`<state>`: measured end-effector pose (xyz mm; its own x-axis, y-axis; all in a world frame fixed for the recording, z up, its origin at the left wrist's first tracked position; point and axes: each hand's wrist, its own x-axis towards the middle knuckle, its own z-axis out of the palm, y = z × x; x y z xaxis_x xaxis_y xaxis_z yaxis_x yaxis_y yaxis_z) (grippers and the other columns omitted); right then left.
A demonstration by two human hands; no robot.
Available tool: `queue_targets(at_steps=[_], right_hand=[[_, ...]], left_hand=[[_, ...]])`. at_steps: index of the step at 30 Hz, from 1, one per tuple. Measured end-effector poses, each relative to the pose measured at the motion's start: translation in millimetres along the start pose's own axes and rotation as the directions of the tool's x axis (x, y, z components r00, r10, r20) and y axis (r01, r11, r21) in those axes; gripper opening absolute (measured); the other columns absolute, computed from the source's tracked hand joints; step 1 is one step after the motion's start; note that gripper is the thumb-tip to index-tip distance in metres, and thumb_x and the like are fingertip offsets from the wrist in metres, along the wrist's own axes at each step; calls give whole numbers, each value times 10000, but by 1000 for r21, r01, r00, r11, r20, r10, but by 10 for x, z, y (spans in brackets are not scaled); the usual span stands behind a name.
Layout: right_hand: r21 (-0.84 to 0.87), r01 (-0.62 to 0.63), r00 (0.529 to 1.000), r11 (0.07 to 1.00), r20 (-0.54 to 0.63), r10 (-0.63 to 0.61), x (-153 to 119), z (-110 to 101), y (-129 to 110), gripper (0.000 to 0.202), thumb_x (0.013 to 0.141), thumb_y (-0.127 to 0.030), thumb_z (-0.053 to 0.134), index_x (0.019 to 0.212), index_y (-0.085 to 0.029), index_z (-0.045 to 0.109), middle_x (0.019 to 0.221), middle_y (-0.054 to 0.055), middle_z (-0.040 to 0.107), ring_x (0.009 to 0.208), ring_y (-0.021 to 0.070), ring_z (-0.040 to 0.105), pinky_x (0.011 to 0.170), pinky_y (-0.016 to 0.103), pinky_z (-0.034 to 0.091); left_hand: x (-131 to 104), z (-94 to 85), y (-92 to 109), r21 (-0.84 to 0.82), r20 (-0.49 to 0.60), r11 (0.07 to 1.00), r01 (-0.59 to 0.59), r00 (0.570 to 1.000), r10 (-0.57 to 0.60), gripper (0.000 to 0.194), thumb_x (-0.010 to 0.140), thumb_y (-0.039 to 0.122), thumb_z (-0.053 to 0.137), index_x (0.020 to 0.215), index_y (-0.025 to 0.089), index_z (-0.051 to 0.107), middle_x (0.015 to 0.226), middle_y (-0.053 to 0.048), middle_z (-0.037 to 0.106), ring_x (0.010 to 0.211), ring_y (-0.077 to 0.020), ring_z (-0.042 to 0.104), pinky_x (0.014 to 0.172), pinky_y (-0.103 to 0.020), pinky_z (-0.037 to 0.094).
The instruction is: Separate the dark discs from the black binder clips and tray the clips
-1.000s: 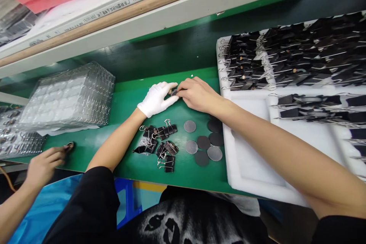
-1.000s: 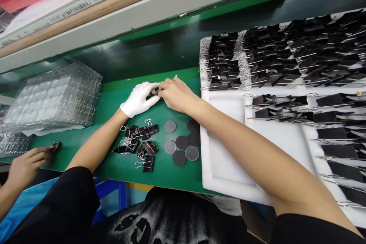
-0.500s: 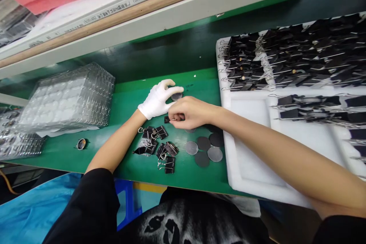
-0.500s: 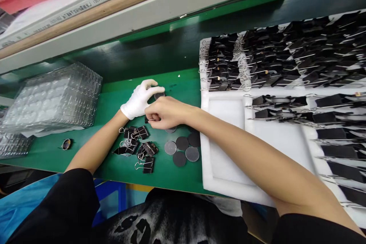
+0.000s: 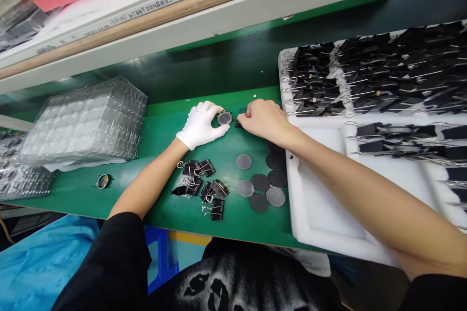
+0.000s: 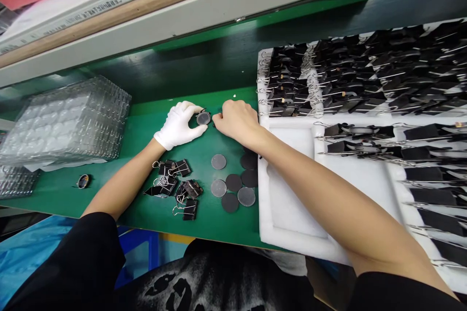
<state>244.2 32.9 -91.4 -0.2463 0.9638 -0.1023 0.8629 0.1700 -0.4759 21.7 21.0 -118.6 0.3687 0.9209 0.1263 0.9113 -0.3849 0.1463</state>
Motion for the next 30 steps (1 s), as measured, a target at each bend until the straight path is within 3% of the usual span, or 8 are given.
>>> queue_targets(at_steps=[4, 8, 10, 12, 15, 19, 24, 30], right_hand=[[0, 117, 991, 993, -72, -116, 43, 44, 44, 152, 912, -278, 643, 781, -200, 657, 829, 149, 735, 796, 333, 713, 640, 394, 466], [75, 139, 988, 988, 59, -143, 82, 62, 92, 166, 933, -294, 634, 783, -224, 620, 840, 103, 729, 833, 299, 690, 666, 374, 451], [77, 134, 989, 988, 50, -138, 82, 67, 94, 208, 966, -359, 623, 812, -220, 618, 886, 120, 720, 868, 310, 679, 707, 394, 473], [69, 156, 986, 985, -72, -151, 85, 69, 67, 258, 1007, -437, 596, 909, -201, 633, 982, 158, 705, 945, 339, 667, 786, 437, 506], [63, 242, 931, 968, -296, -213, 136, 65, -53, 374, 1083, -517, 468, 1094, -179, 626, 1124, 197, 662, 1087, 377, 624, 939, 533, 508], [43, 268, 894, 962, -383, -232, 319, 125, -279, 599, 1121, -631, 232, 1225, -174, 606, 1266, 224, 594, 1289, 434, 520, 1085, 696, 406], [27, 156, 945, 987, -296, -141, 525, 367, -317, 673, 1105, -685, 230, 1301, -158, 600, 1438, 252, 505, 1475, 476, 359, 1175, 782, 270], [164, 70, 970, 984, -243, -29, 536, 489, -140, 685, 1087, -701, 205, 1439, -219, 541, 1525, 226, 455, 1552, 444, 288, 1213, 790, 211]], left_hand=[[2, 1, 0, 2, 10, 1000, 12, 1000, -12, 545, 884, 574, 703, 1293, 215, 670, 1292, -133, 682, 1175, -351, 613, 989, -473, 465], [12, -2, -29, -34, 25, 999, -12, 1000, 12, 469, 894, 541, 684, 1216, 201, 692, 1226, -124, 691, 1134, -328, 621, 977, -451, 473], [19, -8, -53, -63, 35, 997, -52, 998, 54, 456, 865, 543, 704, 1175, 207, 700, 1191, -115, 691, 1100, -315, 626, 953, -435, 483], [27, -15, -73, -82, 35, 993, -79, 996, 83, 427, 848, 538, 711, 1130, 218, 702, 1158, -103, 690, 1071, -303, 630, 937, -427, 489], [39, -20, -94, -82, 24, 991, -105, 994, 107, 393, 847, 521, 696, 1102, 221, 698, 1107, -96, 690, 1041, -299, 635, 937, -436, 492], [68, -1, -132, -42, -2, 991, -123, 992, 123, 422, 854, 568, 670, 1071, 207, 703, 1036, -115, 678, 987, -326, 628, 856, -454, 493], [88, 27, -159, -36, -14, 990, -134, 991, 133, 366, 861, 560, 653, 956, 209, 692, 936, -111, 650, 908, -325, 619, 778, -460, 477], [59, 31, -108, -67, 25, 993, -95, 995, 97, 425, 843, 548, 690, 1084, 199, 720, 1068, -133, 677, 1022, -352, 638, 900, -490, 485]])
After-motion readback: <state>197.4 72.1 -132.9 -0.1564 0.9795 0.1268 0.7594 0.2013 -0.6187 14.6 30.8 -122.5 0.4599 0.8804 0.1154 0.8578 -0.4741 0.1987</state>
